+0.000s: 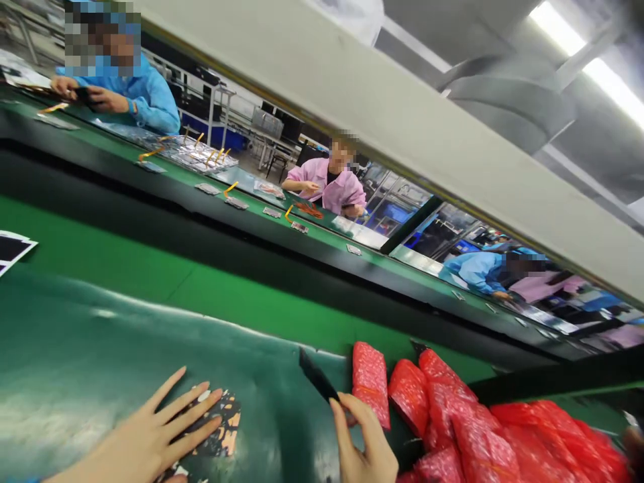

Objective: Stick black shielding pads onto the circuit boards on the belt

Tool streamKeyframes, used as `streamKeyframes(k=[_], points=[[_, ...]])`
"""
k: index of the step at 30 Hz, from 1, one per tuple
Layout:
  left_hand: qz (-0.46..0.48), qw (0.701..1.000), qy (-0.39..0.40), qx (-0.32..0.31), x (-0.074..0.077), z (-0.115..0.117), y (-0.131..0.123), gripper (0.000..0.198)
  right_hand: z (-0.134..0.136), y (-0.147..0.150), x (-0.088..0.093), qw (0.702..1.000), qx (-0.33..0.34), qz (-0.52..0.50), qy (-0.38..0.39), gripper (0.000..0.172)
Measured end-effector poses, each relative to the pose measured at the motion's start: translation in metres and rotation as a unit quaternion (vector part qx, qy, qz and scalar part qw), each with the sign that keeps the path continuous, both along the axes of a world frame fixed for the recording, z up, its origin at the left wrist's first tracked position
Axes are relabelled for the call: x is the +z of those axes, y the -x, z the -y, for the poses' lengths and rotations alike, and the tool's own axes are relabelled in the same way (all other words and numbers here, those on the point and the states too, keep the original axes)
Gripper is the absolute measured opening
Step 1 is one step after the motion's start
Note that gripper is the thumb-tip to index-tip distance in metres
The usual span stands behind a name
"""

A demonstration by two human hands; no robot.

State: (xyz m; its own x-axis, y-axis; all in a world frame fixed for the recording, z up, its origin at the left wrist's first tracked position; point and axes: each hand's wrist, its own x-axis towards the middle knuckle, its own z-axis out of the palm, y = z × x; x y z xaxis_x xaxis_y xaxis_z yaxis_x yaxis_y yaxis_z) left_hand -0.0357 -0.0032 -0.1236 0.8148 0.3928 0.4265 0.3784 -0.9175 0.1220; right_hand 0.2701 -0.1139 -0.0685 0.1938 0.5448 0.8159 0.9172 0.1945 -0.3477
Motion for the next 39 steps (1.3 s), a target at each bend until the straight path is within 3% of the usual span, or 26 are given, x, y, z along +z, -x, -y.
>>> streamKeyframes(k=[4, 7, 11, 15, 20, 29, 39], points=[[-0.009, 0.999, -0.032, 0.022, 0.003, 0.018, -0.019, 0.062, 0.006, -0.002, -0.003, 1.000, -0.004, -0.024, 0.019, 0.011], [-0.025, 0.999, -0.021, 0.028, 0.010, 0.025, -0.024, 0.066, 0.006, 0.005, -0.004, 0.985, -0.045, -0.148, 0.074, 0.008], [0.006, 0.999, 0.027, 0.016, 0.018, 0.018, -0.006, 0.056, 0.000, 0.015, -0.010, 0.899, -0.097, -0.383, 0.191, 0.035], [0.022, 0.997, 0.079, 0.012, 0.013, 0.013, 0.006, 0.050, -0.005, 0.024, -0.019, 0.816, -0.072, -0.504, 0.274, 0.041], [-0.008, 0.997, 0.079, 0.015, 0.010, 0.016, -0.003, 0.052, -0.007, 0.035, -0.024, 0.778, -0.061, -0.518, 0.350, 0.037], [0.031, 0.989, 0.145, 0.025, 0.027, 0.001, 0.016, 0.041, -0.006, 0.053, -0.027, 0.743, -0.035, -0.500, 0.443, 0.035], [-0.014, 0.990, 0.143, -0.008, 0.020, 0.000, 0.022, 0.042, 0.000, 0.058, -0.029, 0.744, -0.060, -0.473, 0.468, 0.032]])
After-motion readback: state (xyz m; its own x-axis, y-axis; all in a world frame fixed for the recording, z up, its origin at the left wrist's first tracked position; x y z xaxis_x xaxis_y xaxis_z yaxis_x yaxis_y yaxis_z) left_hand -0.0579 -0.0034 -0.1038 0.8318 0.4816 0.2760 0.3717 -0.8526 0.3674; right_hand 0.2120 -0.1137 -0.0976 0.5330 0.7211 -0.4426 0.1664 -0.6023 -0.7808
